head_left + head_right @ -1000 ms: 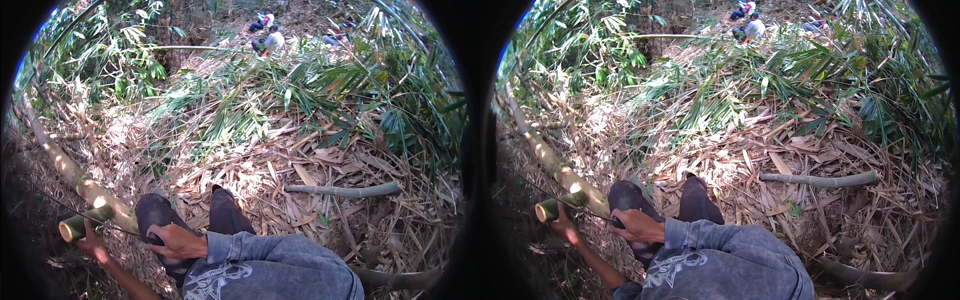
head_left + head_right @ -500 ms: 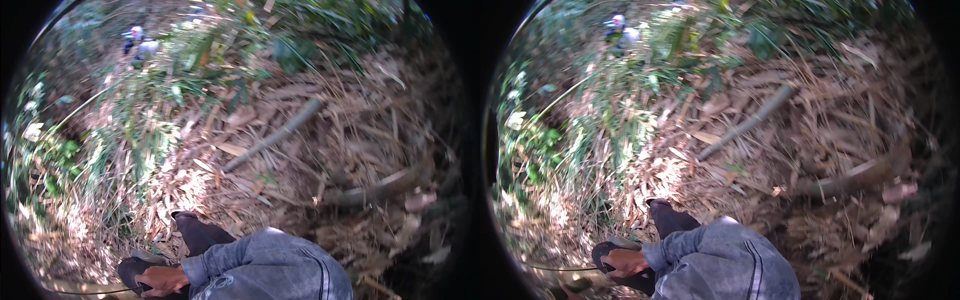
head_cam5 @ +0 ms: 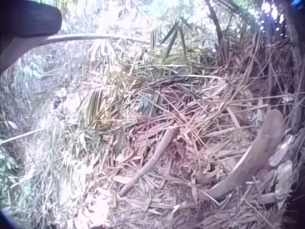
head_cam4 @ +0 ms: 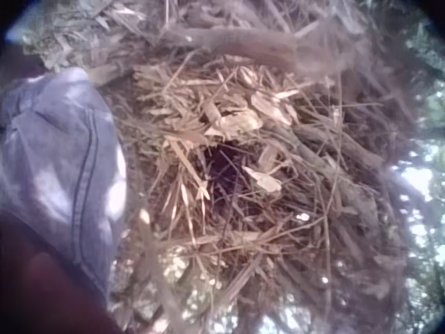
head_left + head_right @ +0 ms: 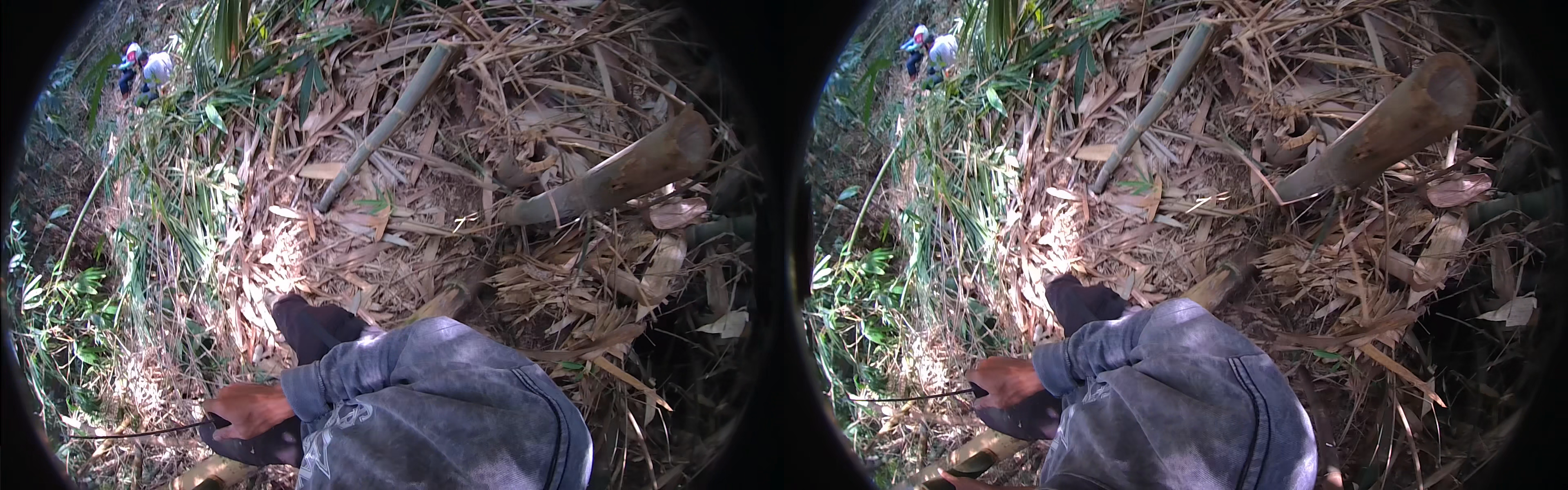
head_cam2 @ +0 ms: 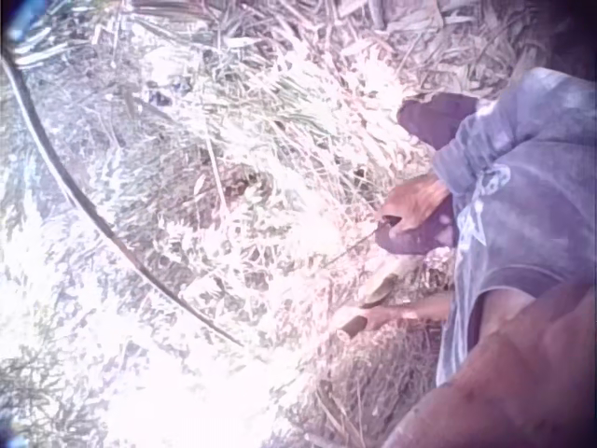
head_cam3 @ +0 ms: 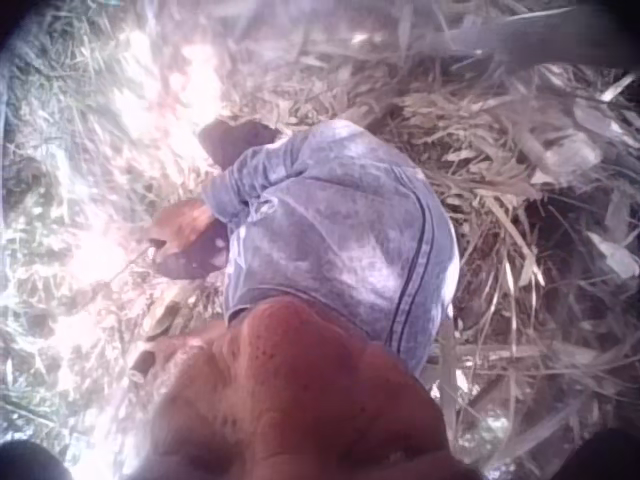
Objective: The person uses a machete to cut a section of bamboo and then splits it lengthwise. They repeatedly strike the bamboo with the machete to separate it into smaller pieces while sitting on the forest floor.
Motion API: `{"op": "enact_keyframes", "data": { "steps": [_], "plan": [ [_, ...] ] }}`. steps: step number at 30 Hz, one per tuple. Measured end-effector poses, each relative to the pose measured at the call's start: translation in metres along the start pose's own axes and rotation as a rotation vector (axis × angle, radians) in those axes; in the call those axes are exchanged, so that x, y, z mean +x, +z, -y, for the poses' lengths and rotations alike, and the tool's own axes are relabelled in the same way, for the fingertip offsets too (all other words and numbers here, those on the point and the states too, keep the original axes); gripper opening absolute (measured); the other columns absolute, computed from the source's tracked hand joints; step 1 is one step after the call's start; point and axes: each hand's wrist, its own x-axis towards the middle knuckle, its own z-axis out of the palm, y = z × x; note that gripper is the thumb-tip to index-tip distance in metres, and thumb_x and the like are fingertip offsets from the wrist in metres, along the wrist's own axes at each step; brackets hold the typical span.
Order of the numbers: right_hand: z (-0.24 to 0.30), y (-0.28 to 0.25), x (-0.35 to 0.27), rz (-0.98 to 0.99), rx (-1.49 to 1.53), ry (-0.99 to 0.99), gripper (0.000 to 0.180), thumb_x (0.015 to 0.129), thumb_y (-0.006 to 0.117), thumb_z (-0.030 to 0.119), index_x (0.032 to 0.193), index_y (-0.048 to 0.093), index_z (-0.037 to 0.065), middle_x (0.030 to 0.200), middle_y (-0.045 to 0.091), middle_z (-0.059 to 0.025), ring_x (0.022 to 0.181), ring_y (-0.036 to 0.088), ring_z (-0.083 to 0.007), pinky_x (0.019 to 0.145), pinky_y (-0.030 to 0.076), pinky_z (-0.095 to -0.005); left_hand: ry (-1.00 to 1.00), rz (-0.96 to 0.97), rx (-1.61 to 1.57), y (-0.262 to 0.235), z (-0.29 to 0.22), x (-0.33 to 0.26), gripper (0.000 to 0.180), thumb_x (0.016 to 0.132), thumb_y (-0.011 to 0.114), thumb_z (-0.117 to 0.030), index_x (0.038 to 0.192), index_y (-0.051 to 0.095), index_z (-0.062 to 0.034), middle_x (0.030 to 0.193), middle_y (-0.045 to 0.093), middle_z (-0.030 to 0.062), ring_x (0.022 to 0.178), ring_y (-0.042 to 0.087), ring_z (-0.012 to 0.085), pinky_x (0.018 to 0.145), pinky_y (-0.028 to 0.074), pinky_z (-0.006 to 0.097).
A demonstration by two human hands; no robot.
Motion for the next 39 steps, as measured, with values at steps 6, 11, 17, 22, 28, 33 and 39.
{"op": "enact_keyframes", "data": {
  "steps": [6, 11, 17, 22, 28, 33, 39],
  "plan": [
    [0.002, -0.009, -0.007, -0.040, 0.060, -0.024, 0.047, 0.086, 0.069, 0.035, 0.095, 0.053, -0.009, 0.066, 0.057, -0.0248, 0.066, 0.061, -0.0446, 0.066, 0.048, -0.0516, -0.027, -0.015, -0.087, 0.007, -0.007, -0.005, 0.061, 0.080, 0.079, -0.046, 0.100, 0.070, 0.0110, 0.095, 0.073, 0.0169, 0.082, 0.069, 0.0239, 0.082, 0.055, 0.038],
    [0.011, -0.013, -0.009, 0.036, 0.069, 0.074, 0.048, 0.085, 0.069, 0.034, 0.098, 0.056, -0.010, 0.078, 0.062, -0.0275, 0.077, 0.064, -0.0441, 0.073, 0.049, -0.0496, -0.061, -0.020, -0.120, 0.009, -0.002, -0.008, 0.062, 0.080, 0.079, -0.047, 0.099, 0.070, 0.0112, 0.094, 0.073, 0.0172, 0.083, 0.070, 0.0242, 0.082, 0.055, 0.038],
    [0.013, -0.005, -0.007, 0.054, 0.002, 0.060, 0.049, 0.086, 0.067, 0.036, 0.098, 0.054, -0.010, 0.078, 0.062, -0.0280, 0.077, 0.065, -0.0421, 0.072, 0.048, -0.0498, -0.113, -0.030, -0.140, 0.008, 0.009, -0.011, 0.062, 0.080, 0.078, -0.047, 0.098, 0.070, 0.0114, 0.094, 0.073, 0.0176, 0.083, 0.070, 0.0246, 0.082, 0.055, 0.038],
    [0.013, 0.000, -0.001, 0.147, 0.029, 0.122, 0.050, 0.087, 0.067, 0.037, 0.100, 0.053, -0.010, 0.078, 0.061, -0.0279, 0.076, 0.064, -0.0419, 0.071, 0.047, -0.0506, -0.166, -0.060, -0.138, 0.006, 0.022, -0.010, 0.063, 0.080, 0.078, -0.048, 0.098, 0.070, 0.0116, 0.094, 0.073, 0.0179, 0.084, 0.070, 0.0249, 0.083, 0.055, 0.038],
    [-0.009, 0.029, -0.005, 0.115, 0.036, 0.053, 0.052, 0.088, 0.067, 0.038, 0.106, 0.054, -0.008, 0.076, 0.061, -0.0258, 0.075, 0.063, -0.0421, 0.071, 0.047, -0.0506, -0.239, -0.100, -0.119, -0.006, 0.039, -0.017, 0.063, 0.080, 0.078, -0.049, 0.097, 0.071, 0.0118, 0.094, 0.073, 0.0183, 0.084, 0.070, 0.0253, 0.083, 0.055, 0.038],
    [0.000, 0.028, -0.009, 0.158, 0.059, 0.098, 0.049, 0.089, 0.067, 0.039, 0.107, 0.055, -0.004, 0.069, 0.060, -0.0234, 0.072, 0.062, -0.0430, 0.070, 0.046, -0.0497, -0.295, -0.160, -0.068, -0.026, 0.059, -0.023, 0.064, 0.080, 0.078, -0.049, 0.097, 0.071, 0.0119, 0.093, 0.073, 0.0186, 0.085, 0.070, 0.0256, 0.083, 0.055, 0.038],
    [-0.009, 0.041, 0.002, 0.173, 0.060, 0.037, 0.048, 0.088, 0.069, 0.039, 0.107, 0.057, -0.003, 0.070, 0.061, -0.0247, 0.067, 0.063, -0.0411, 0.066, 0.048, -0.0478, -0.395, -0.271, 0.024, -0.075, 0.100, -0.027, 0.064, 0.080, 0.077, -0.050, 0.096, 0.071, 0.0121, 0.093, 0.073, 0.0189, 0.085, 0.070, 0.0260, 0.084, 0.055, 0.038]
  ]
}}
